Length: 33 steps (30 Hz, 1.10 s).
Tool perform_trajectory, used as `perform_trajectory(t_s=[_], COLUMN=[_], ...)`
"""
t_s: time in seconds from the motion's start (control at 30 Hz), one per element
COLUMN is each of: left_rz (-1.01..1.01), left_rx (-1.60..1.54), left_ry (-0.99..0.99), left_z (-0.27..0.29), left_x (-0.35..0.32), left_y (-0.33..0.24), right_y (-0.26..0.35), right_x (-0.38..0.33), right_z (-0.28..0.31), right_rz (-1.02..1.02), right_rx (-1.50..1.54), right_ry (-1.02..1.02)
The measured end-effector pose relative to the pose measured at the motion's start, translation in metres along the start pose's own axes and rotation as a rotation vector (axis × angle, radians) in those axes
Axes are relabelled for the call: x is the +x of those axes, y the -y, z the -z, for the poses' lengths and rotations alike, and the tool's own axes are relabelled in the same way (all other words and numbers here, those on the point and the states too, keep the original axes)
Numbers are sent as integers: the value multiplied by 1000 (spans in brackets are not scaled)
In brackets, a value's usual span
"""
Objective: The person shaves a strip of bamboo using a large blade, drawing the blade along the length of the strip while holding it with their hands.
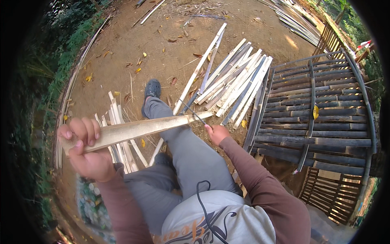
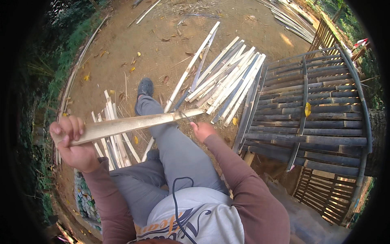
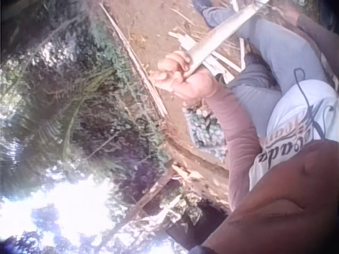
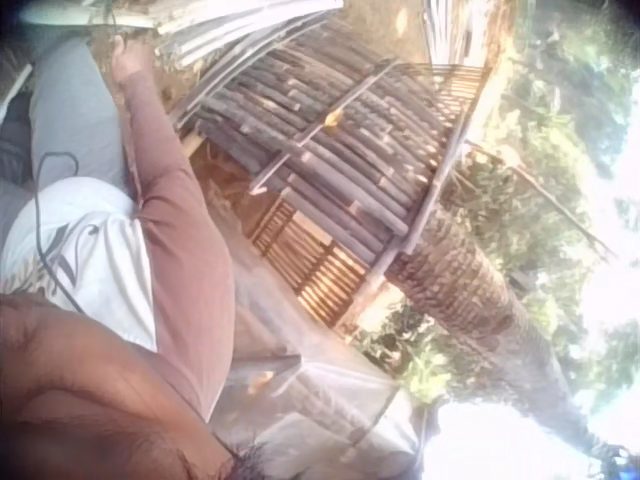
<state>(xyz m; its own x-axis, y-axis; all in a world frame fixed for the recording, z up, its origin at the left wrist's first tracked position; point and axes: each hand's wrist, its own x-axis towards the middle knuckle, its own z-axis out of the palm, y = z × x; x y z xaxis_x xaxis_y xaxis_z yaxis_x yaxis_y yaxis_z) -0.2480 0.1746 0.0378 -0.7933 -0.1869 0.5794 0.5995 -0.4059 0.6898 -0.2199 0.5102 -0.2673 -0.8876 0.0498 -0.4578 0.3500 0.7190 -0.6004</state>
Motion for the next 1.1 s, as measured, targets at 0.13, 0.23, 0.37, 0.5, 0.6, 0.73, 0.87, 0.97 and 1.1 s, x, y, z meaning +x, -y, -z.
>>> perform_trajectory(t_s=[0.13, 0.23, 0.37, 0.5, 0.6, 0.73, 0.87, 0.97, 1.1], left_rz=[-26, -33, -11, 18, 36, -87, -36, -23, 5], left_rx=[-4, -28, -20, 3, -1, 93, -51, -74, -119], left_ry=[28, 68, 119, 164, 210, -124, -103, 20, 101], left_z=[-27, -46, -73, -68, -67, -99, -60, -32, -41], left_x=[-5, -6, -14, -25, -28, -29, -41, -42, -30], left_y=[-2, -3, -2, -12, -17, -3, -7, -2, 0], right_y=[63, 49, -54, -18, 18, -33, -73, -31, 36], right_x=[-45, -45, 8, -16, -52, -34, -10, -29, -59], right_z=[9, 3, -32, -16, 6, -9, -15, 1, 29], right_rz=[279, 267, -30, 50, 218, 145, -66, 17, 237], right_rx=[159, 236, 126, 146, 223, 194, 90, 107, 186], right_ry=[-41, -100, -197, -83, -45, -100, -56, 2, -10])
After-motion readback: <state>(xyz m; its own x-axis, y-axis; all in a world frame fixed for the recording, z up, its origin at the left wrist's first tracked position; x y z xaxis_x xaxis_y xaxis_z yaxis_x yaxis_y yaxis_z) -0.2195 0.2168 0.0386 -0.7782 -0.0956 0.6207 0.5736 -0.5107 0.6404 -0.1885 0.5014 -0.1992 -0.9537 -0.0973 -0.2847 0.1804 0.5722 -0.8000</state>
